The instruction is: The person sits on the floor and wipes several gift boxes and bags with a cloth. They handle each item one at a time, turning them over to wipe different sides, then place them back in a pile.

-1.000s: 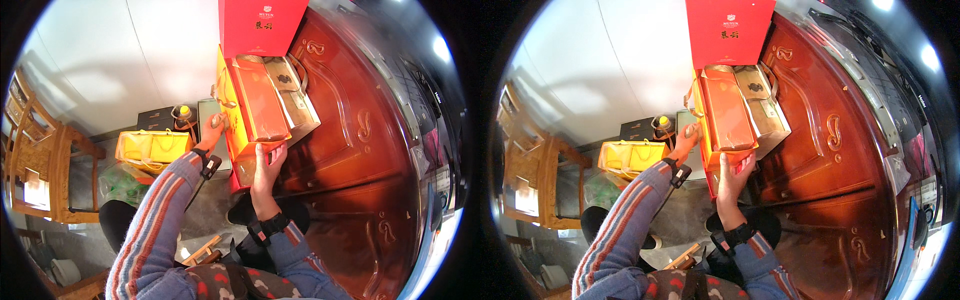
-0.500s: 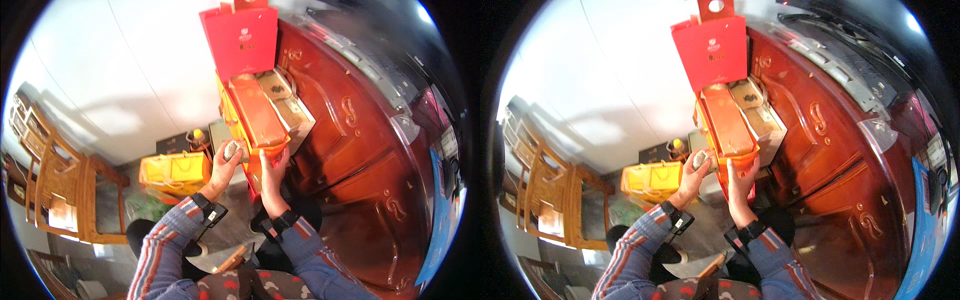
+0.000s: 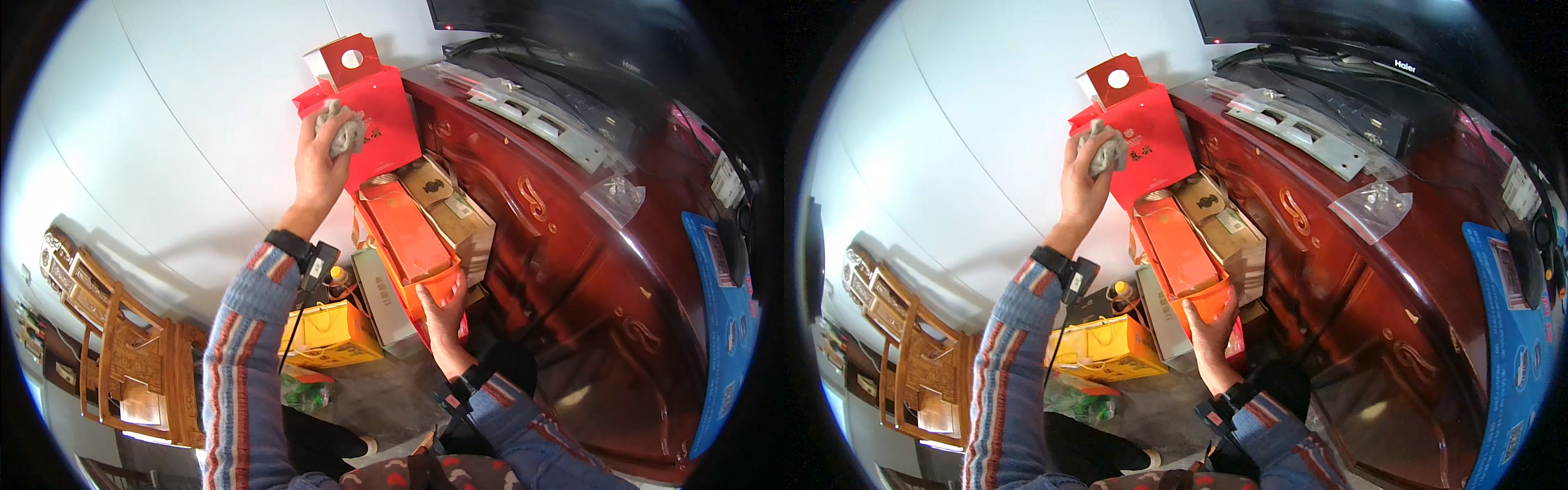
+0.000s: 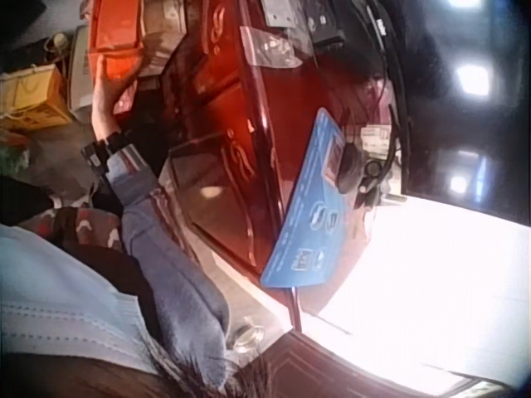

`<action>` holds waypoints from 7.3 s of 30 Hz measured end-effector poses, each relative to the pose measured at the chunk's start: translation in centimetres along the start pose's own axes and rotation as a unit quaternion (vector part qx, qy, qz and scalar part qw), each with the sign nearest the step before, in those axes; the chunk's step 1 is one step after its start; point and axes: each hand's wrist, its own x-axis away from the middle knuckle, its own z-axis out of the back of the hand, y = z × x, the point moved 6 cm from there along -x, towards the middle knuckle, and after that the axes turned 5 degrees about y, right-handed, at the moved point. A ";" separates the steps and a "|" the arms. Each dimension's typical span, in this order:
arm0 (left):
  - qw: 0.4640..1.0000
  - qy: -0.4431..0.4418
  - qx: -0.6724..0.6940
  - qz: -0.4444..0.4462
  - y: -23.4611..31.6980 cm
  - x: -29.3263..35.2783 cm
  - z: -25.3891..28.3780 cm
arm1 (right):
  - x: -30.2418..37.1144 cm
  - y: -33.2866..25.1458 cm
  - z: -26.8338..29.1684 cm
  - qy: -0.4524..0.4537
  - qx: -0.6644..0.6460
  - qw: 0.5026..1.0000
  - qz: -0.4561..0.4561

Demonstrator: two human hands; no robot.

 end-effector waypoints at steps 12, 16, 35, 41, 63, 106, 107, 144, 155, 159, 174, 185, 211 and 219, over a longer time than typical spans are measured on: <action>0.907 -0.018 0.263 0.328 -4.6 16.9 5.6 | 1.2 -1.8 0.3 0.017 -0.049 0.992 0.113; 0.852 -0.079 0.206 0.475 -4.2 25.0 10.1 | 4.4 -8.7 0.0 -0.032 -0.004 0.932 0.362; 0.581 -0.170 0.381 0.699 0.6 43.0 13.0 | 16.5 6.2 -9.4 -0.445 -0.014 0.870 -0.214; 0.775 -0.326 -0.053 0.538 -8.3 47.3 15.8 | 14.4 10.1 -9.7 -0.327 0.051 0.908 -0.257; 0.926 -0.064 0.137 0.347 -15.5 3.3 1.3 | 12.8 7.4 -10.0 -0.268 -0.103 0.885 -0.366; 0.879 0.257 0.082 0.393 -1.4 26.1 20.3 | 10.9 -3.0 -8.4 -0.171 -0.125 0.976 0.057; 0.863 0.253 0.080 0.429 -0.7 28.5 20.2 | 11.4 -5.0 -8.0 -0.166 -0.110 0.963 0.182; 0.869 0.124 0.262 0.402 4.6 29.1 31.4 | 15.5 2.2 -11.6 -0.392 -0.189 0.871 -0.227; 0.856 0.111 0.166 0.476 -1.2 32.5 29.1 | 16.2 -5.1 -9.4 -0.343 -0.100 0.934 0.024; 0.905 0.114 -0.046 0.408 -2.8 33.0 27.5 | 15.2 -6.8 -10.9 -0.336 -0.091 0.915 0.205; 0.786 0.279 0.261 0.486 -7.5 34.0 29.3 | 17.1 -6.5 -12.6 -0.395 -0.140 0.898 0.134; 0.807 0.223 0.239 0.491 -4.1 30.0 29.7 | 22.7 3.1 -14.1 -0.497 -0.227 0.709 -0.447; 0.736 0.252 0.255 0.575 -1.0 35.9 24.8 | 16.6 -6.0 -11.3 -0.237 -0.029 0.930 0.279; 0.767 0.096 0.274 0.572 0.9 40.2 23.9 | 17.9 -10.5 -11.0 -0.321 -0.072 0.861 0.387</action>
